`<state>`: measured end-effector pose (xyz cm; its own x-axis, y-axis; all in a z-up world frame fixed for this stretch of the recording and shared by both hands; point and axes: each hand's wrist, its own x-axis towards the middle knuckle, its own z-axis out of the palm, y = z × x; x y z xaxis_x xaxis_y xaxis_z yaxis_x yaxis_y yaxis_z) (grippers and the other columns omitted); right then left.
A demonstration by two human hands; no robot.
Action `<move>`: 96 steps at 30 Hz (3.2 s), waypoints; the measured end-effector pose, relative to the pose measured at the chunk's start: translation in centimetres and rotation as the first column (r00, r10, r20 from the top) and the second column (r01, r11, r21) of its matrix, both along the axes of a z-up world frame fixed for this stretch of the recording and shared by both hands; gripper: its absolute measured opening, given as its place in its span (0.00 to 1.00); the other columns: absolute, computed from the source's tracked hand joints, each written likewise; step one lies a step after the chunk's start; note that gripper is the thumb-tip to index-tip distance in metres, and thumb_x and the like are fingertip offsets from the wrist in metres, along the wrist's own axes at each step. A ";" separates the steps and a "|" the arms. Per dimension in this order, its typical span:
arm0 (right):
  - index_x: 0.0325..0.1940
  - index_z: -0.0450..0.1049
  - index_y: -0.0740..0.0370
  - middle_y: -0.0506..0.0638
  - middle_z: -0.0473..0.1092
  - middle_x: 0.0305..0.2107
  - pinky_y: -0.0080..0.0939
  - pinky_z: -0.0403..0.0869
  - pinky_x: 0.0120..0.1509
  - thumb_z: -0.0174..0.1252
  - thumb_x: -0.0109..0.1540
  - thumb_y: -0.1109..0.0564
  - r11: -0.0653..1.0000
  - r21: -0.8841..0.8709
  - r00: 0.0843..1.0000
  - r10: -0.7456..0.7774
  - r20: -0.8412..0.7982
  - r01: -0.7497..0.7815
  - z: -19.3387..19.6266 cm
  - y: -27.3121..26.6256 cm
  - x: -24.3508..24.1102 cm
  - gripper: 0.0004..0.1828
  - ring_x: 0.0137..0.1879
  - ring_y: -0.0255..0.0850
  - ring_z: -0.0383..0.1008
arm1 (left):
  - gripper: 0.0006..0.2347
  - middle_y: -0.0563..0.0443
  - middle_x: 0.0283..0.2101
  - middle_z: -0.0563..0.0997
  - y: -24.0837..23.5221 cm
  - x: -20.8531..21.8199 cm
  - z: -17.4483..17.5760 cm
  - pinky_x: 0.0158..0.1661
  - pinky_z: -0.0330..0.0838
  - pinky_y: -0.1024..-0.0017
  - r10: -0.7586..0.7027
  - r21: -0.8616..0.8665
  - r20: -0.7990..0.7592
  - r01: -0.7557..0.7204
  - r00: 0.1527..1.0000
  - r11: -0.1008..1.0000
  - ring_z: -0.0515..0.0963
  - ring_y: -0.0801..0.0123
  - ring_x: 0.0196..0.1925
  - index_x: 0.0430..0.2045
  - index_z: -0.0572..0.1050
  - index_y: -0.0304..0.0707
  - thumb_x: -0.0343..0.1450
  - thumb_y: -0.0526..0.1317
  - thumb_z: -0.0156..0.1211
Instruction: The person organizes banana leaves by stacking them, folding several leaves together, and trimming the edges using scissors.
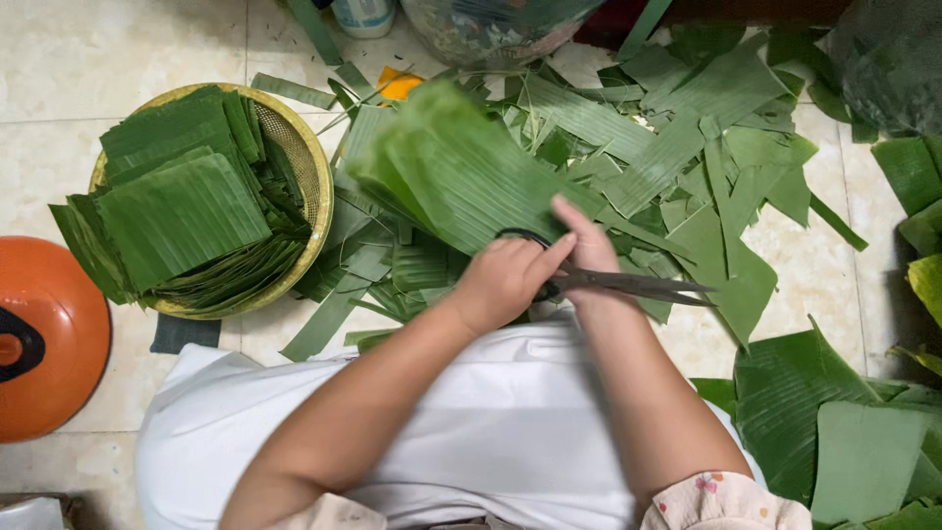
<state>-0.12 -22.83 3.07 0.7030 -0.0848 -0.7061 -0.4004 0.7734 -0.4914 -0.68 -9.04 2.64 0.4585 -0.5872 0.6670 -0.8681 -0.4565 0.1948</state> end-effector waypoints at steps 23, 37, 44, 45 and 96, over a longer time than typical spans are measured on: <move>0.32 0.67 0.68 0.57 0.66 0.20 0.45 0.70 0.27 0.62 0.48 0.52 0.540 -0.835 0.994 0.082 -0.072 -0.105 -7.2 -9.6 1.4 0.19 0.26 0.41 0.70 | 0.32 0.37 0.45 0.66 12.2 -4.1 1.4 0.49 0.63 0.68 -0.143 -0.121 -0.877 -0.077 -0.459 0.990 0.65 0.57 0.52 0.54 0.53 0.32 0.55 0.41 0.55; 0.38 0.71 0.67 0.57 0.70 0.29 0.46 0.71 0.35 0.64 0.44 0.61 0.451 -0.855 0.965 0.176 -0.196 -0.256 -6.8 -4.1 1.3 0.19 0.37 0.43 0.71 | 0.18 0.47 0.27 0.70 11.4 -4.6 -1.8 0.28 0.62 0.80 -0.131 -0.129 -0.865 -0.038 -0.485 0.991 0.69 0.68 0.31 0.35 0.69 0.33 0.52 0.36 0.56; 0.35 0.69 0.70 0.58 0.69 0.24 0.47 0.73 0.30 0.65 0.43 0.64 0.759 -0.650 0.995 0.091 0.032 -0.049 -6.9 -7.5 1.9 0.18 0.29 0.45 0.74 | 0.21 0.43 0.31 0.67 11.5 -4.0 -3.6 0.34 0.61 0.75 -0.197 -0.163 -0.880 -0.115 -0.432 0.980 0.67 0.64 0.36 0.37 0.65 0.31 0.51 0.37 0.57; 0.33 0.70 0.69 0.58 0.69 0.23 0.45 0.74 0.28 0.66 0.43 0.64 0.787 -0.616 0.995 0.089 0.054 -0.037 -6.4 -8.1 1.9 0.17 0.28 0.45 0.74 | 0.30 0.34 0.41 0.66 11.5 -3.5 -1.9 0.45 0.62 0.68 -0.226 -0.196 -0.891 -0.115 -0.393 0.974 0.65 0.55 0.46 0.49 0.59 0.27 0.52 0.37 0.55; 0.42 0.70 0.59 0.49 0.69 0.32 0.43 0.73 0.39 0.61 0.42 0.68 0.675 -0.702 0.913 0.399 0.084 -0.230 -1.5 -6.1 0.5 0.25 0.37 0.39 0.71 | 0.15 0.39 0.36 0.75 13.3 -1.0 -2.7 0.34 0.73 0.77 -0.295 -0.210 -0.938 -0.376 -0.183 0.903 0.75 0.68 0.34 0.40 0.66 0.27 0.61 0.32 0.59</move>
